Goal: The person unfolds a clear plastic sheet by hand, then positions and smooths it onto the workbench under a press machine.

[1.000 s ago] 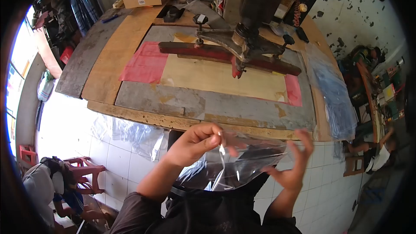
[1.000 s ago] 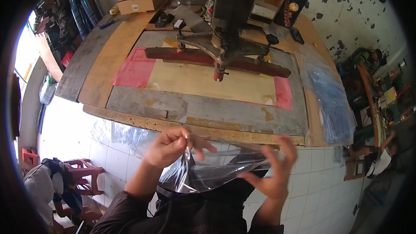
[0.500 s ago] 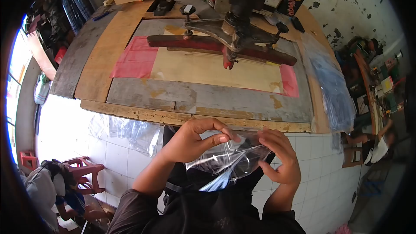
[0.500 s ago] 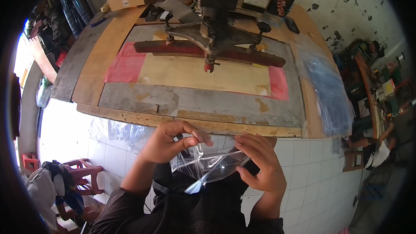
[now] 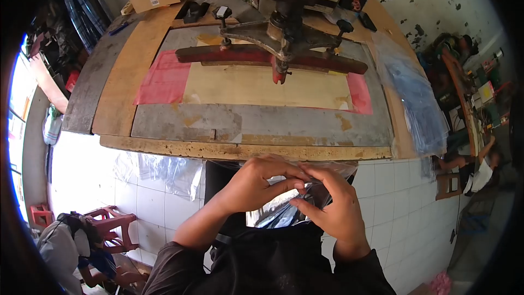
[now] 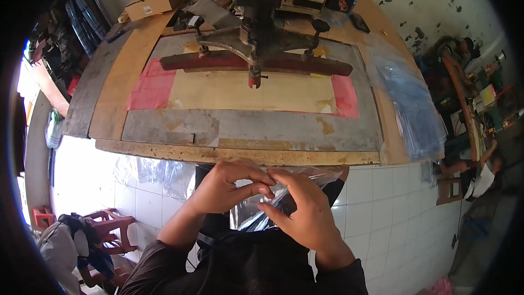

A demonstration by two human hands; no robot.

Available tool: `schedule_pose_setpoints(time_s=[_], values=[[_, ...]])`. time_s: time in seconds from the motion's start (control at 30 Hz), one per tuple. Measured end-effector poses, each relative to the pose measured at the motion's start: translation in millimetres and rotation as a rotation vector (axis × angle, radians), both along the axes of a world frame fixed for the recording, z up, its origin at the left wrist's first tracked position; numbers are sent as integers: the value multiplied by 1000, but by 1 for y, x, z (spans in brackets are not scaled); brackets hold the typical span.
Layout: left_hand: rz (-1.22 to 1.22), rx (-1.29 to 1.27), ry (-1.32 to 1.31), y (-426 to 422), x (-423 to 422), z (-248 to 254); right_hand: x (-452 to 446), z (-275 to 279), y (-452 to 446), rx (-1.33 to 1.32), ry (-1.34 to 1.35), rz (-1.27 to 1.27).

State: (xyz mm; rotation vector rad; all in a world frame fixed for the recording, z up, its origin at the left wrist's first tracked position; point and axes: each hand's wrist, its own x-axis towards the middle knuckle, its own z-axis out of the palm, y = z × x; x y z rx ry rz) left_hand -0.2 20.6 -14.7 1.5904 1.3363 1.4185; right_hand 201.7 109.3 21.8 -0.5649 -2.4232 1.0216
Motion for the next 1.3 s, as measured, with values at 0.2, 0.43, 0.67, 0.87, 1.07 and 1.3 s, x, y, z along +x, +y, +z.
schedule_pose_setpoints(time_s=[0.2, 0.43, 0.67, 0.87, 1.07, 1.3], values=[[-29, -151, -205, -5, 2, 7, -2, 7, 1, 28, 11, -6], [-77, -203, -250, -4, -6, 6, 1, 1, 1, 87, -74, -54], [138, 21, -16, 0, 7, -7, -2, 3, 3, -58, 37, -59], [185, 60, 116, 0, 8, -10, -8, 0, 2, -64, 42, -85], [145, -2, 42, 1, 9, -15, -4, -10, 9, -67, 32, -72], [158, 34, 245, 0, 10, -8, -10, -16, 14, -7, 175, -137]])
